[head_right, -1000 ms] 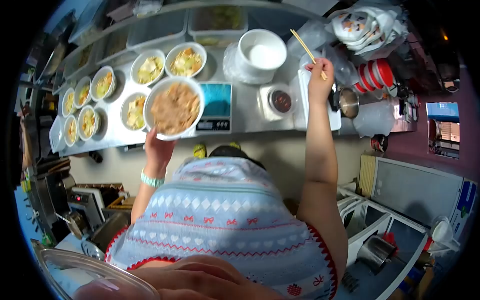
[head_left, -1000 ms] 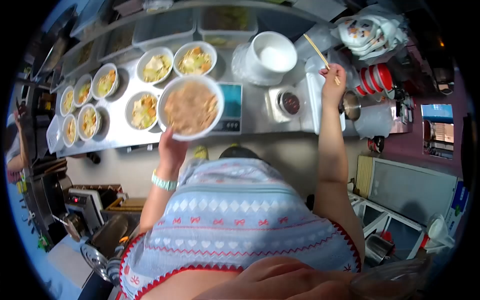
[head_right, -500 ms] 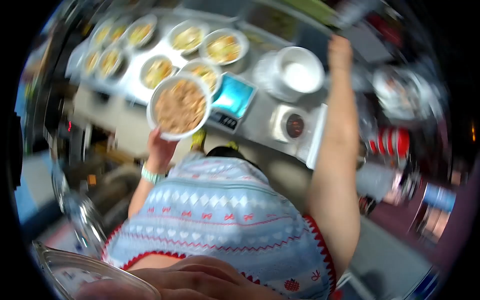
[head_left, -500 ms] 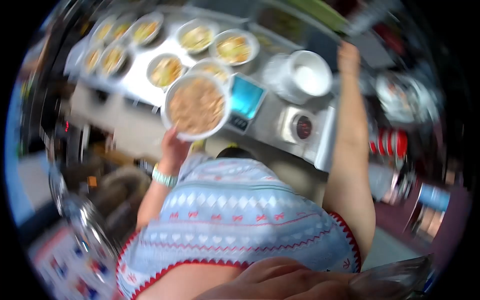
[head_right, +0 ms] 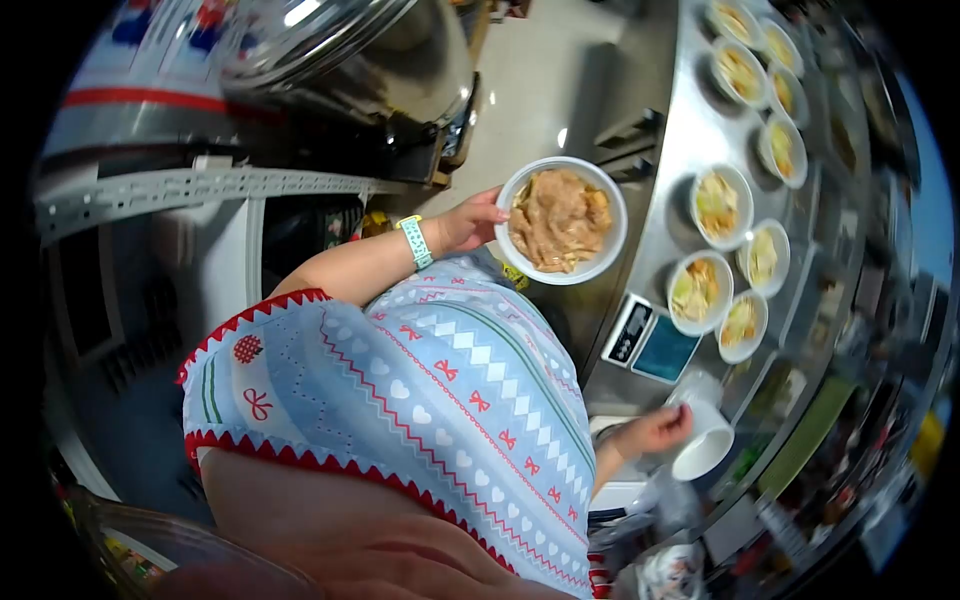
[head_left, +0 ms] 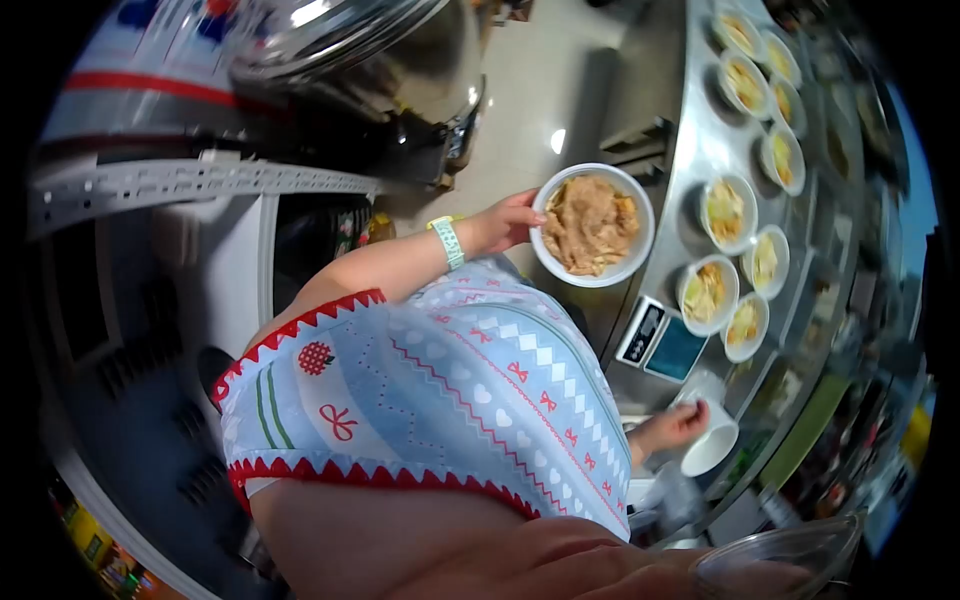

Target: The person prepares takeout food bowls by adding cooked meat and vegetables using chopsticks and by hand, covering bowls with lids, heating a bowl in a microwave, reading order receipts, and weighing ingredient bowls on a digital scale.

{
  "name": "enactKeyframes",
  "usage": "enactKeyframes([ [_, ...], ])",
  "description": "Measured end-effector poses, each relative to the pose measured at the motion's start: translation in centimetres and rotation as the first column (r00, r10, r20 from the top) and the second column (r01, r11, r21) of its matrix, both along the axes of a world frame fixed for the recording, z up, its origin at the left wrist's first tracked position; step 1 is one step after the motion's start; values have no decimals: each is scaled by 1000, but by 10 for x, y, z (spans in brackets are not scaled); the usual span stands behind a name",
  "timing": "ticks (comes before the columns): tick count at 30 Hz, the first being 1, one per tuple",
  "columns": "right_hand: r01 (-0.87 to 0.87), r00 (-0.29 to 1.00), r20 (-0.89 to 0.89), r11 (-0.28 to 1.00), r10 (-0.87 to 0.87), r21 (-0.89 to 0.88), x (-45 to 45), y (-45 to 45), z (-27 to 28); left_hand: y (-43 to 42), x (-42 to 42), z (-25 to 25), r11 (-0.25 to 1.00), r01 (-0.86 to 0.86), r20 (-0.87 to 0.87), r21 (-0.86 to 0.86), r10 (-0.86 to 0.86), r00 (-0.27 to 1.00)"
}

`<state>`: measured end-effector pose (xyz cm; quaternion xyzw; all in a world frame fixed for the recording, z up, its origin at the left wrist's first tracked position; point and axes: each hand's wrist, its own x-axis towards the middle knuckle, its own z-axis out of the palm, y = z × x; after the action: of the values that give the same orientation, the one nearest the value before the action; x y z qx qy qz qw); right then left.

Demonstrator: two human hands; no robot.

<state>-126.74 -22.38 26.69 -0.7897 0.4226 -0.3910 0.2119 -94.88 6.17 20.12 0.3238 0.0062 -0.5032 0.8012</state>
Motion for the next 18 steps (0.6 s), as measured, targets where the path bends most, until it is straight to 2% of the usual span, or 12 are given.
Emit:
enactKeyframes([
  [1,-145,989,46,967,139,208,37,16,-6,20,4,-13,999,-43,-13,2,43,999],
  [2,-280,954,228,852,195,443,83,36,-5,45,5,-26,992,-118,-54,44,120,991],
  [3,-372,928,217,768,302,522,126,52,-10,77,3,-42,978,-189,-96,88,197,976],
  [4,-491,870,299,629,393,602,167,69,-14,104,-1,-62,960,-255,-132,116,270,954],
  [5,-503,855,315,513,412,695,202,86,-20,128,-6,-83,950,-287,-152,119,303,941],
  [6,-411,887,248,422,389,808,235,103,-29,151,-15,-105,931,-329,-168,157,354,920],
  [7,-441,842,287,274,457,855,252,91,-41,147,-38,-116,905,-370,-156,210,404,901],
  [8,-376,822,199,245,534,894,289,125,-49,171,-44,-144,860,-464,-180,211,501,847],
  [9,-327,779,217,86,588,941,312,133,-74,183,-56,-170,817,-540,-181,202,573,800],
  [12,-111,672,89,-19,735,994,376,209,-126,208,-72,-205,704,-652,-213,280,708,673],
  [15,-56,404,107,-92,909,994,407,281,-185,218,-72,-265,543,-793,-167,278,840,516],
  [18,26,373,96,-113,923,993,426,357,-223,232,-61,-322,422,-866,-161,268,906,392],
])
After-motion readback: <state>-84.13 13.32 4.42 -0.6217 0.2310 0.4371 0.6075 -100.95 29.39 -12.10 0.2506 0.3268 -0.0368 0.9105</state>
